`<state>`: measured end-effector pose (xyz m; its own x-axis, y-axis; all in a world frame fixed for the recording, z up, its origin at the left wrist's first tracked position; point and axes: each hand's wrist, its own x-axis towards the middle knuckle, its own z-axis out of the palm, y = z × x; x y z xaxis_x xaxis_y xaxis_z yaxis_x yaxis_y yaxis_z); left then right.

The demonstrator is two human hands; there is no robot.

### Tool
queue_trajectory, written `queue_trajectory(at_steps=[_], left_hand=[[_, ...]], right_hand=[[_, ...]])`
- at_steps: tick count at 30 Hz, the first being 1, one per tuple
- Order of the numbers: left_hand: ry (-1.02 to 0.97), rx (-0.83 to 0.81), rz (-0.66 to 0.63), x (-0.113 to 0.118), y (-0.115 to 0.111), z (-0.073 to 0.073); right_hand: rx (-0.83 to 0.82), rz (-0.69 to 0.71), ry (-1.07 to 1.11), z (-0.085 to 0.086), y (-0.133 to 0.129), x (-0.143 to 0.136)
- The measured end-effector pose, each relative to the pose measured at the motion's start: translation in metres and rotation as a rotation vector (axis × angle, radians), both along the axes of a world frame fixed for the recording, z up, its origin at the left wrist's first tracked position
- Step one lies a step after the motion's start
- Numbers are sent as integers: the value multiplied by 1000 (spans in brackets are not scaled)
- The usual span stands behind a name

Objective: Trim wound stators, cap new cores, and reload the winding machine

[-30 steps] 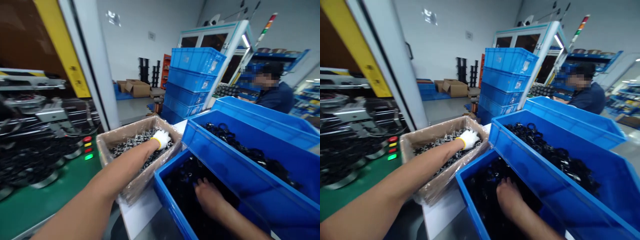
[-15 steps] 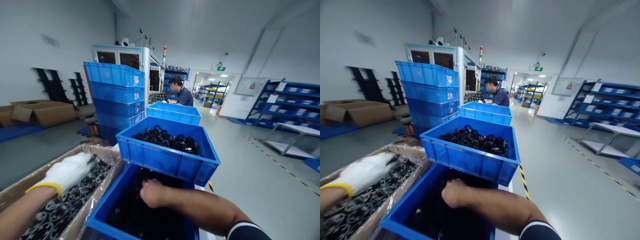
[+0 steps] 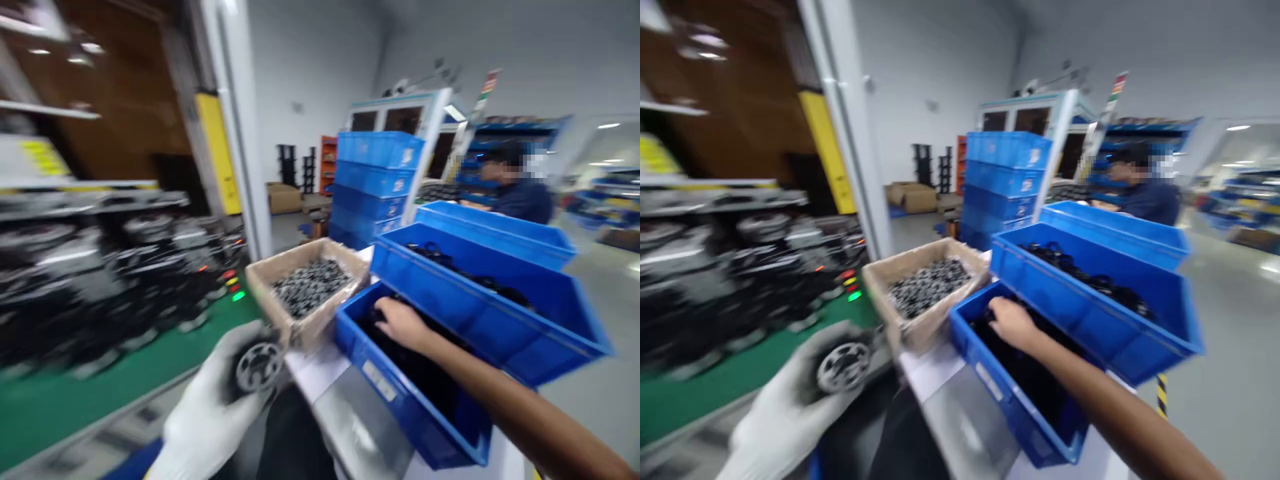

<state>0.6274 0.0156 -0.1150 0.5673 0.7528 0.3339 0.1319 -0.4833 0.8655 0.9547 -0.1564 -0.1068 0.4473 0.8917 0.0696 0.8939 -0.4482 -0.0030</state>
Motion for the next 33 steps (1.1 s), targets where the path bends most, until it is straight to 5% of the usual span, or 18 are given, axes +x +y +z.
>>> queue_trajectory(at_steps=[4, 7, 9, 15, 20, 23, 29, 33], left_hand=[[39, 45, 4, -5, -23, 17], [-23, 2, -14, -9, -31, 17], [-75, -34, -35, -12, -36, 12], [-198, -332, -70, -11, -34, -11], [-608, -843, -417, 6, -44, -23], [-674, -1055, -511, 12, -54, -27], [-658, -1083, -534, 12, -53, -28], [-552, -940, -383, 9, -44, -24]], right_hand=[[312, 157, -42, 29, 27, -24], [714, 439, -53, 43, 34, -71], [828, 600, -35, 42, 30, -105], [920, 825, 60, 18, 17, -145], [913, 858, 148, 12, 16, -144], [901, 858, 179, 13, 15, -147], [892, 874, 172, 15, 16, -147], [895, 868, 173, 13, 18, -145]])
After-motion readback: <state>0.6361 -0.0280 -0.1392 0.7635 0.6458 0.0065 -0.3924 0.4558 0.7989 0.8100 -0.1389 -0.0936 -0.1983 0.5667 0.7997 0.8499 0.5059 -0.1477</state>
